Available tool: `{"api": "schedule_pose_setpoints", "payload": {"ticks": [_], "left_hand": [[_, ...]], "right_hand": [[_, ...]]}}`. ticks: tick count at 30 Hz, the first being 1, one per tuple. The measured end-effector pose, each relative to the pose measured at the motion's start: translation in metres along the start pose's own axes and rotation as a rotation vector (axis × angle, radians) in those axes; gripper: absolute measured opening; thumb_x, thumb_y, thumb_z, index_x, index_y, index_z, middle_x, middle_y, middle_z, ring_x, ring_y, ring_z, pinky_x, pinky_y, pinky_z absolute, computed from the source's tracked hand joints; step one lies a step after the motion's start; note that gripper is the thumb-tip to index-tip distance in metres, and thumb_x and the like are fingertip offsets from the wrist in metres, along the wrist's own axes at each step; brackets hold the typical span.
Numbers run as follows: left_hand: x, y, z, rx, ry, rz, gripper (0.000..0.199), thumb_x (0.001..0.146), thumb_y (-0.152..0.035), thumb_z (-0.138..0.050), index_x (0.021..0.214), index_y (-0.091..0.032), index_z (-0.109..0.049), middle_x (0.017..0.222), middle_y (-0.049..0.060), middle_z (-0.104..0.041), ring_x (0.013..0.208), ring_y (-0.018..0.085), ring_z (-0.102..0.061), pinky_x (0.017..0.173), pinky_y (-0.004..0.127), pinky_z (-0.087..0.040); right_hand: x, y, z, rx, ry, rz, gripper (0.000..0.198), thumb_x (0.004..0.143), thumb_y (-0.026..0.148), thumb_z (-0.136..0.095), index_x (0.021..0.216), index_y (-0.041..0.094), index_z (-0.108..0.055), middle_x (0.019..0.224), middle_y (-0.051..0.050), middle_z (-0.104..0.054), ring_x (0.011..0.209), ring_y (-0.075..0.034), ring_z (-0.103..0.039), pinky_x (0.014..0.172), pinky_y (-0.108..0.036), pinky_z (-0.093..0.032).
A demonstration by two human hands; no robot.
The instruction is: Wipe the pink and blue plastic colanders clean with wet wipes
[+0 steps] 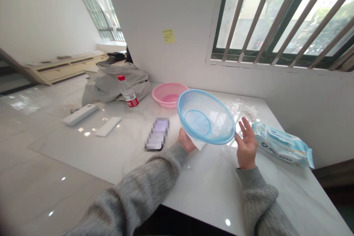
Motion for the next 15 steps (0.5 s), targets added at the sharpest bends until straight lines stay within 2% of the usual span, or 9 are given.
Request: {"api": "schedule_pose_setpoints", "payload": {"ticks": [3,6,8,10,12,15], "left_hand": [[0.003,0.006,0.001,-0.092,-0.027,0.017,0.074,0.09,-0.071,-0.034,0.13,-0.017,-0.066,0.135,0.018,-0.069,0.138,0.04,-0.055,0.116,0.066,-0.04],[0.005,0.013,0.0,-0.138,-0.032,0.033,0.075,0.091,-0.073,-0.035,0.127,-0.017,-0.068,0.128,0.017,-0.073,0.131,0.038,-0.061,0.114,0.062,-0.045],[0.005,0.018,-0.001,-0.152,-0.024,0.047,0.076,0.09,-0.076,-0.037,0.124,-0.016,-0.069,0.124,0.016,-0.074,0.127,0.037,-0.064,0.113,0.059,-0.047],[0.005,0.022,-0.002,-0.169,-0.029,0.066,0.077,0.09,-0.079,-0.041,0.122,-0.015,-0.071,0.121,0.016,-0.076,0.126,0.037,-0.065,0.113,0.056,-0.048],[0.004,0.024,-0.004,-0.176,-0.031,0.085,0.078,0.089,-0.08,-0.044,0.123,-0.015,-0.071,0.121,0.016,-0.076,0.127,0.037,-0.065,0.114,0.055,-0.046],[0.002,0.024,-0.008,-0.141,-0.026,0.061,0.075,0.092,-0.078,-0.046,0.131,-0.017,-0.068,0.126,0.014,-0.075,0.13,0.036,-0.063,0.118,0.055,-0.043]], "right_hand": [[-0.01,0.025,-0.017,-0.335,0.182,0.389,0.068,0.08,0.02,-0.07,0.146,0.036,-0.06,0.162,-0.002,-0.047,0.155,-0.037,-0.034,0.126,-0.066,-0.025],[-0.022,0.036,-0.034,-0.445,0.319,0.571,0.075,0.082,0.016,-0.069,0.152,0.036,-0.053,0.155,-0.003,-0.056,0.149,-0.036,-0.044,0.127,-0.068,-0.024],[-0.028,0.033,-0.041,-0.446,0.349,0.603,0.076,0.084,0.015,-0.07,0.154,0.035,-0.051,0.145,-0.004,-0.065,0.138,-0.034,-0.057,0.125,-0.067,-0.03],[-0.031,0.024,-0.042,-0.429,0.359,0.592,0.067,0.087,0.016,-0.07,0.149,0.035,-0.056,0.132,-0.003,-0.073,0.122,-0.03,-0.069,0.119,-0.061,-0.043],[-0.033,0.015,-0.04,-0.407,0.389,0.535,0.052,0.091,0.018,-0.069,0.14,0.034,-0.065,0.119,-0.003,-0.078,0.106,-0.027,-0.076,0.103,-0.049,-0.059],[-0.034,0.009,-0.037,-0.376,0.427,0.422,0.034,0.093,0.023,-0.068,0.125,0.032,-0.075,0.109,-0.002,-0.081,0.09,-0.025,-0.078,0.081,-0.038,-0.065]]}}
Point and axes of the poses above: each hand's wrist, its own x-axis towards the middle knuckle, its own z-axis out of the back of the hand, y = z × x, the point moved 3 cm from there along x, towards the middle knuckle
